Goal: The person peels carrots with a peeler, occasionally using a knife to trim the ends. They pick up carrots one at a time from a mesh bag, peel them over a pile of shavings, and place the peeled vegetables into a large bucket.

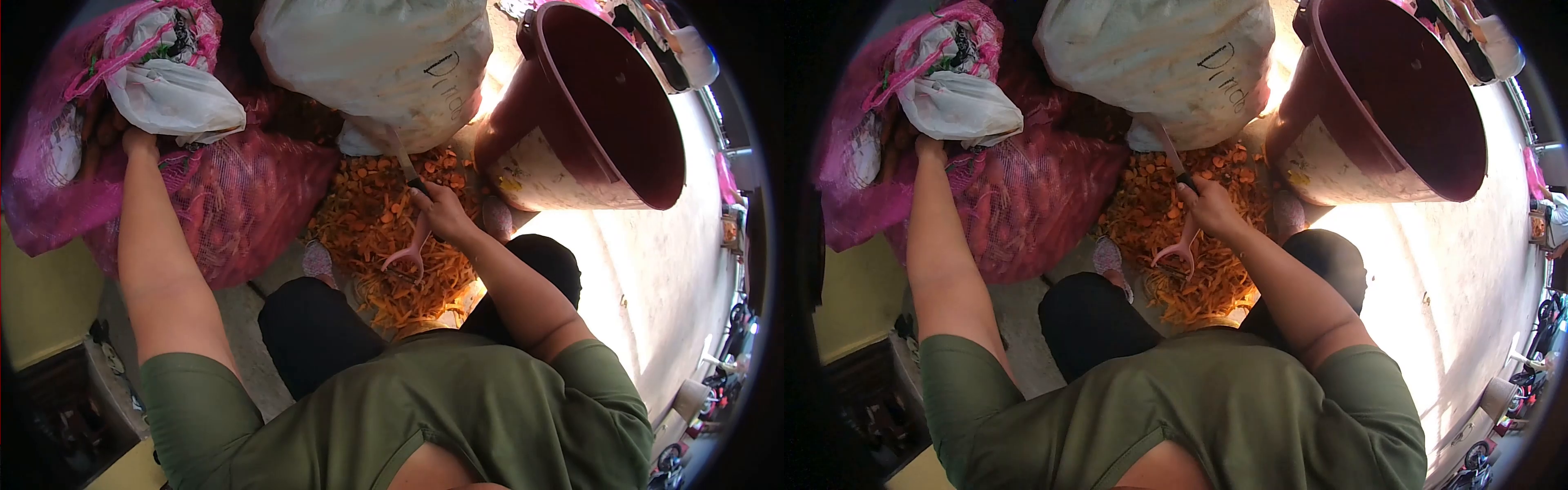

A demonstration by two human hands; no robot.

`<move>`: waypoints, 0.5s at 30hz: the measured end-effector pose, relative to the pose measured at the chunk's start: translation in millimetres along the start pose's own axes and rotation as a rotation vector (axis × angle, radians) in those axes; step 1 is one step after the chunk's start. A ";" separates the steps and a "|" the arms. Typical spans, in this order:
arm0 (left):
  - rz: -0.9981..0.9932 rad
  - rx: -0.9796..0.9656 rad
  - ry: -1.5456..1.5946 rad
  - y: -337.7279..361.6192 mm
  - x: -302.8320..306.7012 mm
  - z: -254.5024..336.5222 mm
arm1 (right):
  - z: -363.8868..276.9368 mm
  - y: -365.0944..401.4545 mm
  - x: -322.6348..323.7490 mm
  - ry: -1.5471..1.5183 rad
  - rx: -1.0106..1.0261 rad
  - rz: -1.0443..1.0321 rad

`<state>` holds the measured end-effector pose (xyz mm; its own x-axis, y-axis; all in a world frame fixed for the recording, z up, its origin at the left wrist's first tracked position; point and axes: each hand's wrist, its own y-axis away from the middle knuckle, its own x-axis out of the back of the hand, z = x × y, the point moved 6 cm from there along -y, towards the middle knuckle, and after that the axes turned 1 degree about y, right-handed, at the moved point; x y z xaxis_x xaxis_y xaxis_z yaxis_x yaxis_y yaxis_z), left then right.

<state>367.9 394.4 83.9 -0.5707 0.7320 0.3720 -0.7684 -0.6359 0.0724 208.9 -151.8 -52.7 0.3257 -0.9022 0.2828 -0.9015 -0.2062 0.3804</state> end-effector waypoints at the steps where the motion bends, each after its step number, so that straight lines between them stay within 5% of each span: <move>1: -0.048 -0.003 0.037 4.2 -2.5 3.8 | 1.3 0.1 -0.1 -0.018 -0.029 0.001; 4: 0.201 -0.314 0.237 64.7 -1.2 48.5 | 4.9 -4.3 7.4 -0.084 -0.052 0.059; 6: 0.472 -0.288 0.232 130.0 5.7 71.8 | 7.4 -4.5 16.7 -0.150 -0.060 0.119; 10: 0.371 -0.433 0.379 224.9 9.3 68.3 | -5.7 4.4 32.5 -0.186 -0.094 0.156; 12: 0.022 -0.259 0.546 260.1 -18.5 34.7 | -16.0 11.1 34.0 -0.211 -0.089 0.149; 15: -0.352 0.370 0.926 337.1 -89.0 -28.7 | -18.6 10.2 29.7 -0.191 -0.014 0.071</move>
<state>151.4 121.9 48.6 -0.4511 0.6915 -0.5643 -0.8862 -0.2722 0.3749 214.6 -173.6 -24.1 0.2005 -0.9699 0.1380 -0.9159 -0.1356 0.3779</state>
